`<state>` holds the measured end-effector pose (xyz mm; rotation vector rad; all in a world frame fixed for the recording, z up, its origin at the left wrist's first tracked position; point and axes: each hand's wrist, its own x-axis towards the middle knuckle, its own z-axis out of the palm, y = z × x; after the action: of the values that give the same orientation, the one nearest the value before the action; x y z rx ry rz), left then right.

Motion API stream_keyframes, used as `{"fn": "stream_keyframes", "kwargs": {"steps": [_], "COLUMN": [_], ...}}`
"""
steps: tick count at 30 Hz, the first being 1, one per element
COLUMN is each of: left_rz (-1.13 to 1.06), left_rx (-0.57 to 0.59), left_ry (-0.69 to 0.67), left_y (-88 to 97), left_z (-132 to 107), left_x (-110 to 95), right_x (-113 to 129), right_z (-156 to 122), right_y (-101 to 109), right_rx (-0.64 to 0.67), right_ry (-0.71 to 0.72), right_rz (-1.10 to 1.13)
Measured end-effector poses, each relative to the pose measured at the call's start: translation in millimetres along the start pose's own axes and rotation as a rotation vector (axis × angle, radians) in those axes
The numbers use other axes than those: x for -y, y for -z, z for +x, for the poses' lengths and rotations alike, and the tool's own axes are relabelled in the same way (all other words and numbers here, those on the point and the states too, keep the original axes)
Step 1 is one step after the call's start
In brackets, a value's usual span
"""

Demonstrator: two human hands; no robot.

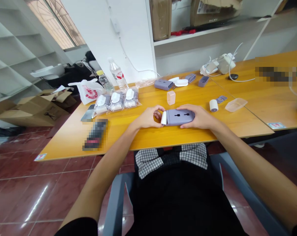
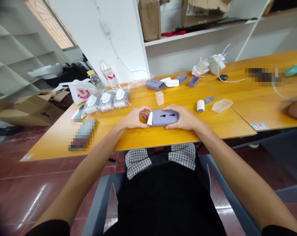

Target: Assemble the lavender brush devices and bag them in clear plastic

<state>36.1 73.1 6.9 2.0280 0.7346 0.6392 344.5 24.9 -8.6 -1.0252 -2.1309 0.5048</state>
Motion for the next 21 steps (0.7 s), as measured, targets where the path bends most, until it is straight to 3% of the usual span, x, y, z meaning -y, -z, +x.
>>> {"fn": "stream_keyframes", "kwargs": {"steps": [5, 21], "left_rz": [0.038, 0.063], "left_rx": [-0.005, -0.027], "left_ry": [0.024, 0.036], "left_y": [-2.4, -4.8], "left_z": [2.6, 4.5], "left_x": [-1.4, 2.2], "right_x": [3.1, 3.0], "right_z": [-0.9, -2.3], "right_y": [-1.2, 0.6], "right_rx": [0.026, 0.051], "right_ry": [-0.085, -0.088], "right_rz": [-0.011, -0.025]}}
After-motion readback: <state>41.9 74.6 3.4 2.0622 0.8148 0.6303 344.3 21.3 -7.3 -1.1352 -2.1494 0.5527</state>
